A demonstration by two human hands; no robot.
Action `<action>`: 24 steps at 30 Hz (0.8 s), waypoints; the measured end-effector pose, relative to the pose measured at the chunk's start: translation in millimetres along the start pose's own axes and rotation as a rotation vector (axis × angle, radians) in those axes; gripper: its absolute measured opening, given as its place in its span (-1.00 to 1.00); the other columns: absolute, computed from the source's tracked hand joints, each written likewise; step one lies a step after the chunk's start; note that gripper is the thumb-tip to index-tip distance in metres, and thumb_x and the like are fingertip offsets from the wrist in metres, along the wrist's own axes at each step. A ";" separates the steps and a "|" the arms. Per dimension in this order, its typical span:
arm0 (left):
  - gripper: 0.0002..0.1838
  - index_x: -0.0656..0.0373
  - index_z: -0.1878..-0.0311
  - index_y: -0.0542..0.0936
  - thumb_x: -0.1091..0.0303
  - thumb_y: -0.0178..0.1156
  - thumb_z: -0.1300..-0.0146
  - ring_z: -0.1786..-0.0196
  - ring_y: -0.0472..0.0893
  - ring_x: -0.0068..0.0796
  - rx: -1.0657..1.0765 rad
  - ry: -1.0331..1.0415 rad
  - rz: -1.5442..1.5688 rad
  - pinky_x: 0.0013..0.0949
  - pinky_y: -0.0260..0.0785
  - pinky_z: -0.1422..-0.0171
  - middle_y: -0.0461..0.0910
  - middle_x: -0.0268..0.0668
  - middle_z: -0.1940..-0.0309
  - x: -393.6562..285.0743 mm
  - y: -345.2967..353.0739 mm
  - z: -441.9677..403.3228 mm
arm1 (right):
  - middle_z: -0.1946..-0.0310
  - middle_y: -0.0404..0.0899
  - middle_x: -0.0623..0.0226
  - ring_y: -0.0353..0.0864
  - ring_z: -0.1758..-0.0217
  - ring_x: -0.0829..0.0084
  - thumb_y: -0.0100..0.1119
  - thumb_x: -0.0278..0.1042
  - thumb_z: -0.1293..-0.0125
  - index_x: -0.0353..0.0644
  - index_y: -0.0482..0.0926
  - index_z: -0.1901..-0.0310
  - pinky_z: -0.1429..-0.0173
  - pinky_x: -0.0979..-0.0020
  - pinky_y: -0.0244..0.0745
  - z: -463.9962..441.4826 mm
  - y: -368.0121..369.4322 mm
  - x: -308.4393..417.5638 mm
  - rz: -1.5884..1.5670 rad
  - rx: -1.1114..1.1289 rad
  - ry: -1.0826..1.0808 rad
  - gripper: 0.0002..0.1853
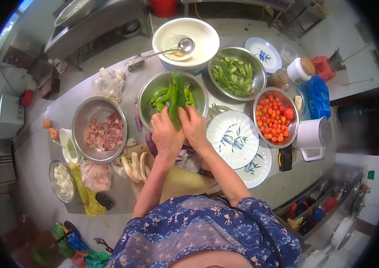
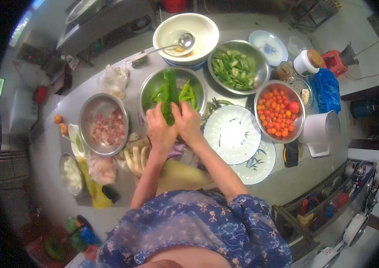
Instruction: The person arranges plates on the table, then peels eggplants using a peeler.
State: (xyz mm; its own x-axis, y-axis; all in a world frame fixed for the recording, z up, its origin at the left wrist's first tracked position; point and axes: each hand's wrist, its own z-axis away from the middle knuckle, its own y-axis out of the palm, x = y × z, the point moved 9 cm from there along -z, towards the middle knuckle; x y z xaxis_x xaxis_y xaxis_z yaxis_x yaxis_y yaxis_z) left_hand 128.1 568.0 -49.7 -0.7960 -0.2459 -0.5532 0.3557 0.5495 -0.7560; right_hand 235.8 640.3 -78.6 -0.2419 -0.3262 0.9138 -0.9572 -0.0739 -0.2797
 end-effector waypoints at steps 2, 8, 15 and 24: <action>-0.31 0.33 -0.28 0.42 0.25 0.42 -0.12 -0.10 0.49 0.05 0.060 -0.063 -0.001 -0.05 0.47 -0.05 0.43 0.00 0.00 0.6 4.4 0.4 | 0.51 0.68 0.14 0.69 0.49 0.31 0.15 -0.18 -0.49 -0.30 0.65 0.18 0.36 0.30 0.52 -3.3 -3.2 -23.4 -0.061 0.028 0.136 -0.70; -0.25 0.33 -0.28 0.42 0.18 0.46 -0.06 -0.15 0.48 0.04 0.132 -0.149 0.094 -0.02 0.43 -0.15 0.43 -0.01 -0.02 32.4 15.2 -0.9 | 0.59 0.67 0.22 0.71 0.50 0.40 0.07 -0.05 -0.53 -0.25 0.62 0.35 0.37 0.37 0.53 -46.3 -42.5 -74.6 -0.092 0.029 0.398 -0.58; -0.28 0.22 -0.28 0.47 0.10 0.45 -0.10 -0.13 0.52 0.04 0.329 -0.220 -0.202 -0.04 0.41 -0.23 0.46 -0.02 -0.08 121.2 52.2 -19.3 | 0.16 0.64 -0.01 0.68 0.07 0.01 0.34 -0.05 -0.29 -0.26 0.57 0.12 0.08 0.04 0.59 -76.1 -81.2 -111.4 1.059 0.342 0.054 -0.60; -0.74 0.27 -0.01 0.64 0.42 0.32 -0.28 0.13 0.65 -0.22 -0.085 -0.205 0.062 -0.26 0.50 0.02 0.61 -0.11 0.14 145.9 -87.1 45.3 | 0.07 0.64 0.03 0.64 0.05 0.02 0.26 -0.39 -0.14 -0.17 0.69 0.22 -0.13 0.00 0.40 -44.9 -69.5 -110.1 1.031 0.393 -0.545 -0.83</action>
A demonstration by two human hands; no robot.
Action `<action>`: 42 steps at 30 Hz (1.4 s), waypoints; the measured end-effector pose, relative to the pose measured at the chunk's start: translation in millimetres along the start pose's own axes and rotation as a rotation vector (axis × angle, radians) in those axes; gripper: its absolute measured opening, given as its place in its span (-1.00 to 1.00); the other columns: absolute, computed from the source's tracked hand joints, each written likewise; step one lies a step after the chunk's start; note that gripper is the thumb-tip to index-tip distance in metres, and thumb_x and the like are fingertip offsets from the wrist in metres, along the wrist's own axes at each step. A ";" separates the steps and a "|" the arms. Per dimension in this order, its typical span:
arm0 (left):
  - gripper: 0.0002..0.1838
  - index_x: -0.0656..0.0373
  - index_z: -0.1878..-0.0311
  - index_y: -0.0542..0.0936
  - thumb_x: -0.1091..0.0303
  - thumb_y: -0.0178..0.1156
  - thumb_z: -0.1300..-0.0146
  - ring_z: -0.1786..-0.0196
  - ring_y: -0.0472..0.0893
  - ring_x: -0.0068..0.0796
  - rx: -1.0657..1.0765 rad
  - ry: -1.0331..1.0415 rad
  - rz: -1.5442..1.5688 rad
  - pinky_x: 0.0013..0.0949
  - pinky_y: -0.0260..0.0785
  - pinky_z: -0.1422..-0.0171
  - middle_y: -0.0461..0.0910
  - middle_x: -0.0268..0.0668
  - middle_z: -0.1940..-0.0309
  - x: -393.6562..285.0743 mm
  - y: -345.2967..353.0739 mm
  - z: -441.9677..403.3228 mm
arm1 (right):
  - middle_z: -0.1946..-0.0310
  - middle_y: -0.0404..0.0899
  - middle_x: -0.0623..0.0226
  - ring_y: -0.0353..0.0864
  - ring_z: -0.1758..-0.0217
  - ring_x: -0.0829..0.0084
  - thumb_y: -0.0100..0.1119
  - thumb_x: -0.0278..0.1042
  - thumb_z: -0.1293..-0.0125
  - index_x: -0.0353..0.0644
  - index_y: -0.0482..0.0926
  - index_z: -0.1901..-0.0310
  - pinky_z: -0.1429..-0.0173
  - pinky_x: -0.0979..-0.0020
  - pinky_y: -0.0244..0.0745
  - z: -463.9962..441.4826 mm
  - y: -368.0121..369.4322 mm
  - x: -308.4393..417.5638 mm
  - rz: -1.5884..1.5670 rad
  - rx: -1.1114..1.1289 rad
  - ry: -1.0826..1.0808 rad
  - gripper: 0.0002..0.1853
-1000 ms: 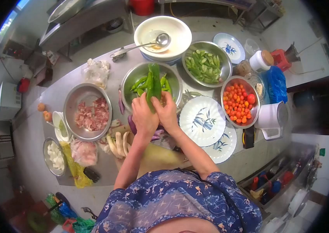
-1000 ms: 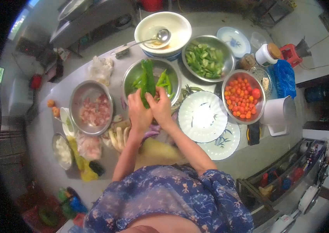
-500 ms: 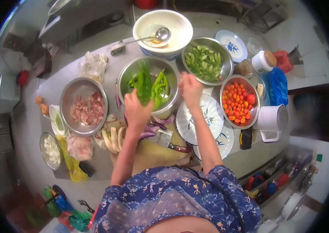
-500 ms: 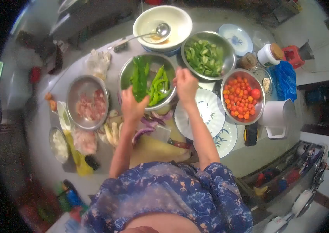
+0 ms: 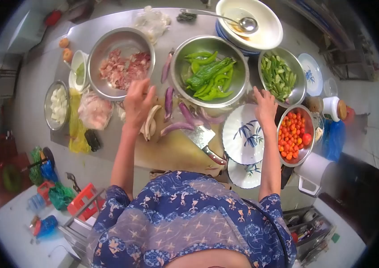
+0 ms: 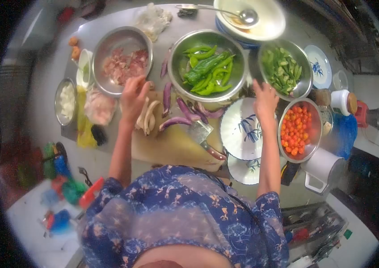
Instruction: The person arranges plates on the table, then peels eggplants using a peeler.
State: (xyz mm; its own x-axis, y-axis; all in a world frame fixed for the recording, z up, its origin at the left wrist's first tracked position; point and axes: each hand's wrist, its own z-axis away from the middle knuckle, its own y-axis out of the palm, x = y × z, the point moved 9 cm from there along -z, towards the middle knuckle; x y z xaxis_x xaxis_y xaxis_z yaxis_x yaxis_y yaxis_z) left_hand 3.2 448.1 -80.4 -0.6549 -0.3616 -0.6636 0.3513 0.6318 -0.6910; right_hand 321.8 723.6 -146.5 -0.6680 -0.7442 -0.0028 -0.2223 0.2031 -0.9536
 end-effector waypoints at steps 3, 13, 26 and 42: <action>-0.88 0.27 0.12 0.65 0.46 0.26 -0.34 0.28 0.66 -0.30 -0.084 -0.131 -0.008 -0.29 0.49 0.20 0.63 -0.15 0.27 41.4 -37.5 46.5 | -0.05 0.61 0.08 0.58 -0.08 0.09 0.28 -0.36 -0.16 -0.18 0.71 0.22 -0.05 0.07 0.37 -1.6 27.3 -13.2 -0.058 0.359 0.237 -0.83; -0.77 0.21 0.03 0.63 0.51 0.22 -0.24 0.05 0.62 -0.12 0.174 0.051 -0.126 -0.19 0.49 0.08 0.61 -0.15 0.10 -5.9 18.2 146.7 | 0.23 0.62 0.19 0.65 0.27 0.18 0.26 -0.37 -0.31 -0.08 0.53 -0.26 0.19 0.20 0.56 -5.2 -20.8 69.6 -0.191 0.277 0.290 -0.54; -0.60 0.23 -0.06 0.53 0.45 0.21 -0.10 0.03 0.51 -0.13 0.332 0.308 -0.312 -0.10 0.40 0.03 0.48 -0.16 0.13 10.3 85.7 149.6 | 0.22 0.56 0.14 0.60 0.18 0.09 0.20 -0.47 -0.29 -0.21 0.55 -0.17 0.17 0.13 0.56 133.0 -69.8 142.1 -0.518 0.122 0.177 -0.61; -0.73 0.34 0.15 0.65 0.30 0.28 -0.21 0.26 0.70 -0.07 0.877 -0.689 0.829 -0.16 0.54 0.06 0.70 0.01 0.29 -65.5 252.1 175.7 | 0.11 0.63 0.18 0.62 0.08 0.45 0.16 -0.65 -0.24 -0.42 0.42 -0.21 -0.04 0.45 0.52 281.9 12.9 -64.7 -1.139 -0.292 1.327 -0.53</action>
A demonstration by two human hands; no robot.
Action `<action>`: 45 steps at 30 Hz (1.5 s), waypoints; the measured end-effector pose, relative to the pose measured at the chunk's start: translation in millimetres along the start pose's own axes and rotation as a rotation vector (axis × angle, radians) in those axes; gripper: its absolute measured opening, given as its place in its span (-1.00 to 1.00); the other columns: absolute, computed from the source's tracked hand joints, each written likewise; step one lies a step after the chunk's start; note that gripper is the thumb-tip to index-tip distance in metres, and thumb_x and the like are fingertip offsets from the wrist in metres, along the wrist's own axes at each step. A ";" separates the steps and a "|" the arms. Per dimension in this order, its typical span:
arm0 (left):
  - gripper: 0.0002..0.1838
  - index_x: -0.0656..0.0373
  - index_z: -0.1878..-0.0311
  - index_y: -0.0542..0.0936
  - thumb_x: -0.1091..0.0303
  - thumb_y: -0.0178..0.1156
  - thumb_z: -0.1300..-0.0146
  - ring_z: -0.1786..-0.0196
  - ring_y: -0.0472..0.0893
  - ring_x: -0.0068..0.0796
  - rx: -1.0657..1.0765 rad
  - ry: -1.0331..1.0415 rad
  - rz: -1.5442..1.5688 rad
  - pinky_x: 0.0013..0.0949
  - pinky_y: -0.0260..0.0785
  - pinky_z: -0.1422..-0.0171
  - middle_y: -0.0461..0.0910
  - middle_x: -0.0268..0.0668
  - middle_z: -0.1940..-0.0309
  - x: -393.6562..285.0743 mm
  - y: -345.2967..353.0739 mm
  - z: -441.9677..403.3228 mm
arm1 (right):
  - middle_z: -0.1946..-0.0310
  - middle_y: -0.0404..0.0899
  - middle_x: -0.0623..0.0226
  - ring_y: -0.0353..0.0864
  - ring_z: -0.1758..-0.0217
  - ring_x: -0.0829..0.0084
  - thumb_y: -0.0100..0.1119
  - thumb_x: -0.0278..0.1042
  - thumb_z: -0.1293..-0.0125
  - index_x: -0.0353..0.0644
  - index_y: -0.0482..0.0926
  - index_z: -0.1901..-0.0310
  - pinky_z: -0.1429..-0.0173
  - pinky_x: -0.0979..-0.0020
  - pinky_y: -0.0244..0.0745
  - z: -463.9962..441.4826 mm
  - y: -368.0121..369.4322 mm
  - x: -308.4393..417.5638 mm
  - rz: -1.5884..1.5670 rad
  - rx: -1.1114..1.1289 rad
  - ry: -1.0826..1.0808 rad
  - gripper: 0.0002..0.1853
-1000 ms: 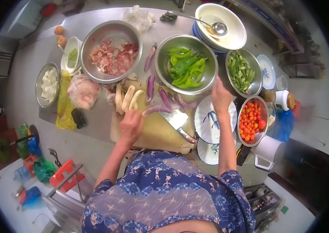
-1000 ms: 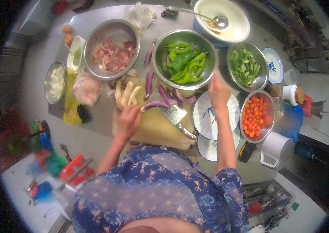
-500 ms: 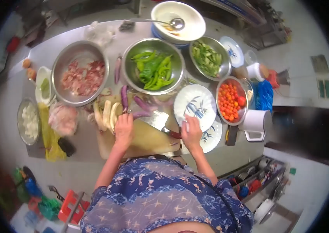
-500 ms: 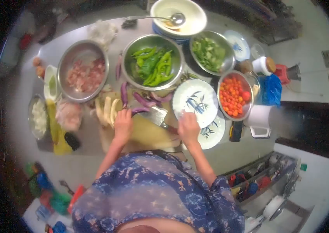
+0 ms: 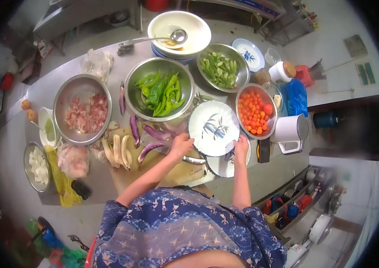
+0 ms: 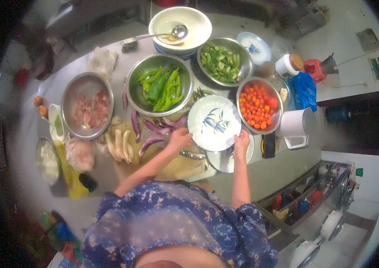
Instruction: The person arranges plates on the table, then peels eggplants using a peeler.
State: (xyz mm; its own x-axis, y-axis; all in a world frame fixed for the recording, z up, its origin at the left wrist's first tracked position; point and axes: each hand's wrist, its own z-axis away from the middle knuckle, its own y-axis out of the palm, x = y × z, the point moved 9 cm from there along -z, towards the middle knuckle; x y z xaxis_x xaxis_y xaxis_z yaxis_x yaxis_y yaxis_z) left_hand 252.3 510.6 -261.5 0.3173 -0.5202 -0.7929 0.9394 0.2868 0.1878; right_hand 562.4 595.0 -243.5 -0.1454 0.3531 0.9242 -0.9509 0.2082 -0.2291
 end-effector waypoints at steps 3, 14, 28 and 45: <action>-0.69 0.32 0.09 0.60 0.36 0.26 -0.13 0.18 0.69 -0.07 -0.053 -0.089 -0.066 -0.15 0.51 0.00 0.69 0.02 0.23 19.4 14.1 -20.5 | -0.03 0.62 0.09 0.65 -0.05 0.35 0.04 -0.77 -0.17 -0.45 0.39 -0.24 -0.12 0.40 0.52 -6.2 -1.0 -4.1 -0.015 0.008 -0.006 -0.47; -0.60 0.28 -0.09 0.45 0.53 0.19 -0.14 0.02 0.61 -0.41 -0.071 0.287 -0.004 -0.32 0.43 -0.04 0.62 -0.22 0.11 -50.9 -22.8 68.1 | 0.10 0.61 0.38 0.61 0.06 0.54 0.15 -0.80 -0.15 -0.31 0.43 -0.19 0.01 0.54 0.52 49.3 13.5 10.4 -0.247 0.292 0.158 -0.48; -0.36 0.29 -0.37 0.41 0.54 0.21 -0.15 -0.25 0.60 -0.26 -0.561 0.399 0.797 -0.17 0.43 -0.39 0.58 -0.17 -0.24 38.1 -206.2 261.9 | 0.13 0.70 0.27 0.69 0.11 0.48 -0.02 -0.45 -0.56 -0.34 0.58 -0.12 -0.05 0.46 0.57 155.7 193.3 127.8 0.166 1.178 -0.173 -0.74; -0.59 0.41 -0.27 0.45 0.56 0.12 -0.37 -0.19 0.62 -0.12 -0.991 0.491 1.111 -0.13 0.50 -0.32 0.61 0.03 -0.17 291.5 -374.1 411.4 | 0.30 0.69 0.17 0.70 0.28 0.39 0.07 -0.45 -0.44 -0.32 0.64 0.04 0.17 0.39 0.58 5.8 -29.8 70.6 0.856 0.274 -0.441 -0.80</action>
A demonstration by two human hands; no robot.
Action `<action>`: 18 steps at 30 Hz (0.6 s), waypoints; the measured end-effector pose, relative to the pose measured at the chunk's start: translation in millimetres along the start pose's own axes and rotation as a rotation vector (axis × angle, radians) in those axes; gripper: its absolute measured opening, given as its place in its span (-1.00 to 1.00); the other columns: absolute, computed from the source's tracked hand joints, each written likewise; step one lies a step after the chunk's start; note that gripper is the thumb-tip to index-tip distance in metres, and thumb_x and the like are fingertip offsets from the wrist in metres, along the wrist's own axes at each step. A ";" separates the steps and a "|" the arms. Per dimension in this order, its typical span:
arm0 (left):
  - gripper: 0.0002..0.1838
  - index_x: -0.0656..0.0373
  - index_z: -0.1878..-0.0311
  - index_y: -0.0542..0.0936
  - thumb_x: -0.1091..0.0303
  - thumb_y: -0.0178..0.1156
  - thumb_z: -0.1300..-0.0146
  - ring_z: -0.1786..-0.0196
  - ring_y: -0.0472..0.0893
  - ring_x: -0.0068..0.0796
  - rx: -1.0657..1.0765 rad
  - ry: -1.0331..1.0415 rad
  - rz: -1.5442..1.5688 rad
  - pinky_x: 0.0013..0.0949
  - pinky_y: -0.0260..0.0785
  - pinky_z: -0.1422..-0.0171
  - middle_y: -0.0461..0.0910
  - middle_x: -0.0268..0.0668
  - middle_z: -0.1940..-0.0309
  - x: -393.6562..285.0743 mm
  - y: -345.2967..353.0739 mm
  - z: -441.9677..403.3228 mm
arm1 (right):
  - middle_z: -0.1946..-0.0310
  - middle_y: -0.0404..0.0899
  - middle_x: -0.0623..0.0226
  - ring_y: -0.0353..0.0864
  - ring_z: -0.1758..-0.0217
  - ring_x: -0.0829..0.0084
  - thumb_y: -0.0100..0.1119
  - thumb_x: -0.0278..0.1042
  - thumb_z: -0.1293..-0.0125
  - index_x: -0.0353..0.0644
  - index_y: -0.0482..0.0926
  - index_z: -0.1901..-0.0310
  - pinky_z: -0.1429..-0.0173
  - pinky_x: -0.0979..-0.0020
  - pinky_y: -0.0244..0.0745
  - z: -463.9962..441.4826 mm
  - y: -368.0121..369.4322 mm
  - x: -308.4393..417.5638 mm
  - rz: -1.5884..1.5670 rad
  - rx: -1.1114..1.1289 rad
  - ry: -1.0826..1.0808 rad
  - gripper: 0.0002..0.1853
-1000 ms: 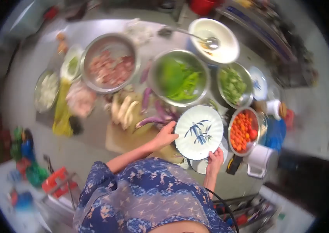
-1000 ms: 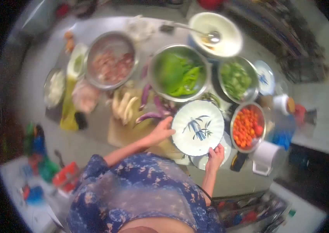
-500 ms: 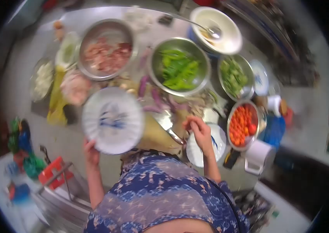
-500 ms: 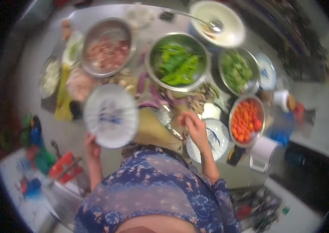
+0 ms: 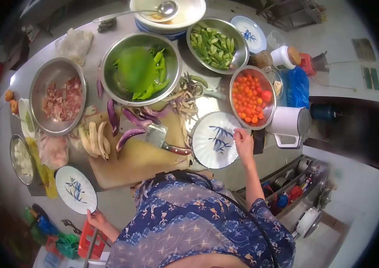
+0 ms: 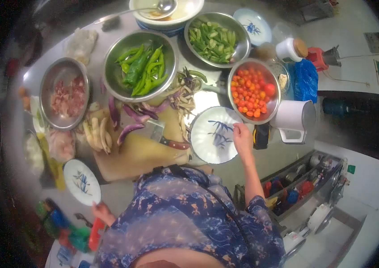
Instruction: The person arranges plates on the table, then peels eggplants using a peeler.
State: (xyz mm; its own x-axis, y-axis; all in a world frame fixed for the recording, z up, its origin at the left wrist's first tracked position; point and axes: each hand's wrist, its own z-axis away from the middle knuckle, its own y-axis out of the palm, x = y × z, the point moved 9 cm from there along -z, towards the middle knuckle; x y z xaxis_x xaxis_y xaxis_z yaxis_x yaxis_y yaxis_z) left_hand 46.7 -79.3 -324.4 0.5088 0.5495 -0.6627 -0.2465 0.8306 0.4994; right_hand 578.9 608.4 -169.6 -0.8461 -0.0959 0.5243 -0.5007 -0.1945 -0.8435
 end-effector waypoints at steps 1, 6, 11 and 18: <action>-0.58 0.41 -0.28 0.45 0.55 0.12 -0.37 -0.21 0.61 -0.11 -0.030 -0.044 -0.028 -0.12 0.50 -0.32 0.59 0.03 -0.19 11.2 -5.7 -4.1 | 0.30 0.69 0.17 0.70 0.28 0.39 0.07 -0.45 -0.44 -0.32 0.64 0.04 0.17 0.39 0.58 -0.5 2.5 7.1 -0.007 0.006 -0.009 -0.80; -0.55 0.36 -0.29 0.44 0.53 0.15 -0.34 -0.27 0.57 -0.16 -0.116 0.027 0.005 -0.09 0.48 -0.35 0.55 -0.05 -0.25 27.8 40.2 14.2 | 0.07 0.59 0.06 0.61 0.01 0.05 0.11 -0.56 -0.32 -0.23 0.60 -0.04 -0.07 0.17 0.51 -35.9 55.6 83.2 -0.026 0.071 -0.274 -0.73; -0.49 0.26 -0.34 0.42 0.56 0.14 -0.30 -0.25 0.57 -0.07 -0.148 0.088 -0.017 -0.03 0.46 -0.37 0.55 -0.10 -0.26 5.6 39.9 45.1 | -0.14 0.47 -0.03 0.41 -0.24 -0.06 0.12 -0.58 -0.28 -0.31 0.47 -0.21 -0.31 0.09 0.39 -87.3 84.3 128.0 0.295 -0.035 -0.598 -0.57; -0.50 0.33 -0.35 0.40 0.49 0.11 -0.34 -0.29 0.55 -0.01 -0.071 0.002 -0.067 0.16 0.38 -0.40 0.54 -0.02 -0.25 23.2 81.2 90.2 | 0.10 0.50 0.00 0.48 -0.05 -0.06 0.04 -0.58 -0.15 -0.25 0.51 0.03 -0.02 -0.02 0.43 -136.6 111.0 111.3 0.596 0.068 -0.584 -0.69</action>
State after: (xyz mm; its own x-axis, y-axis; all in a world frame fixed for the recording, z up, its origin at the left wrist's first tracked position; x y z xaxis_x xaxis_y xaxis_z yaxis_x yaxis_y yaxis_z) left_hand 112.9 -7.3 -248.9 0.5243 0.4922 -0.6949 -0.2700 0.8700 0.4125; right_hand 404.2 709.5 -220.8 -0.7256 -0.6879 -0.0149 0.0283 -0.0082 -0.9996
